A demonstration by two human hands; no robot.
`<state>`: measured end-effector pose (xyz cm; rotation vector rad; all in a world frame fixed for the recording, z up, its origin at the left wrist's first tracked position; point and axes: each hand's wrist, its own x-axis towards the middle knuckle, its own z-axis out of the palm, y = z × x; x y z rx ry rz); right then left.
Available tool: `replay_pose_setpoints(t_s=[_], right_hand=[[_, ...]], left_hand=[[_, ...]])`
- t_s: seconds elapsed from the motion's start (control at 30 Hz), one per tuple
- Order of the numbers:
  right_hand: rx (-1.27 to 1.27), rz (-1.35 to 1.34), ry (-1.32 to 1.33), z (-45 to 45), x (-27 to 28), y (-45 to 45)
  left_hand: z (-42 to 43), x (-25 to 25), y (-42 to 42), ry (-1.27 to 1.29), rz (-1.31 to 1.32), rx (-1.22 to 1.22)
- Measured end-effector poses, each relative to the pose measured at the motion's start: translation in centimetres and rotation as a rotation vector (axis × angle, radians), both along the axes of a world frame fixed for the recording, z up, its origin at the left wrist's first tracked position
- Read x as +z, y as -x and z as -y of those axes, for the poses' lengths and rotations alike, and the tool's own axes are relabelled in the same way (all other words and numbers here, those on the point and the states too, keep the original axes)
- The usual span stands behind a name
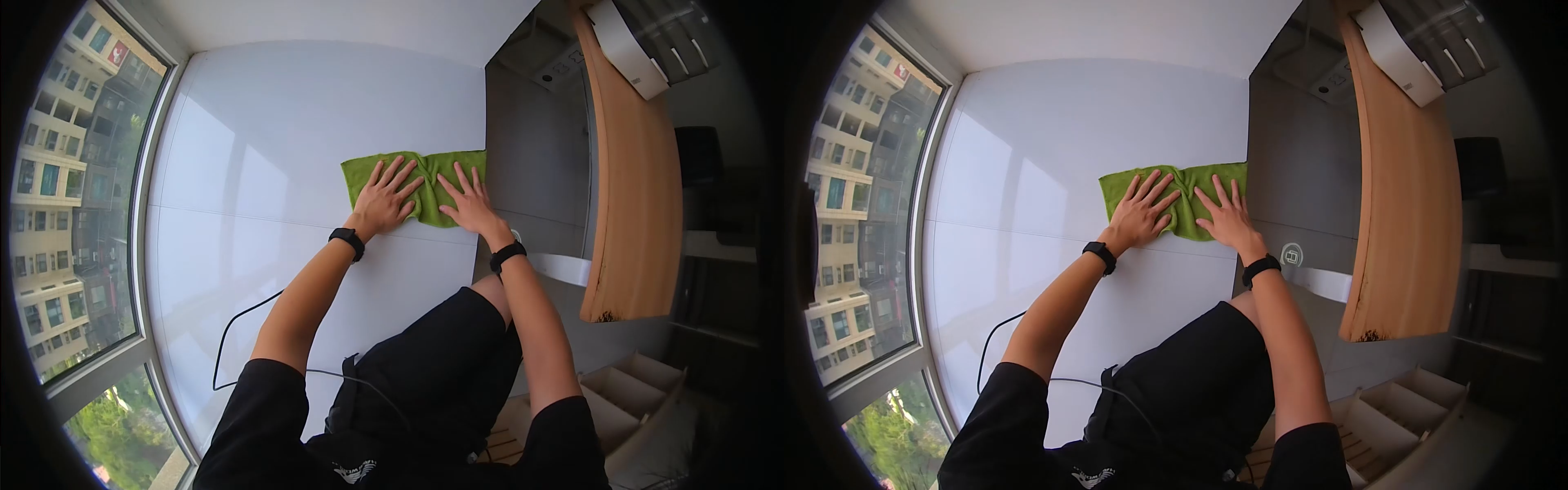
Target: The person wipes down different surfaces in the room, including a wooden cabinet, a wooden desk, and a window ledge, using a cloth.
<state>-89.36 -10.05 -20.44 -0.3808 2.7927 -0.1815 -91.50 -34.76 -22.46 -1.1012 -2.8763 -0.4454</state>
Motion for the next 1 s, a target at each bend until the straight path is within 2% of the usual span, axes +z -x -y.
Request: replay_pose_setpoints(t_s=[0.63,1.0], right_hand=[[-0.138,-0.053,-0.013,-1.8,-2.6,13.3],[-0.239,0.012,-0.015,0.1,-1.9,10.0]], left_hand=[[-7.2,-2.3,12.6,-0.042,-0.1,0.095],[-8.1,-3.1,12.1,0.016,-0.107,0.111]])
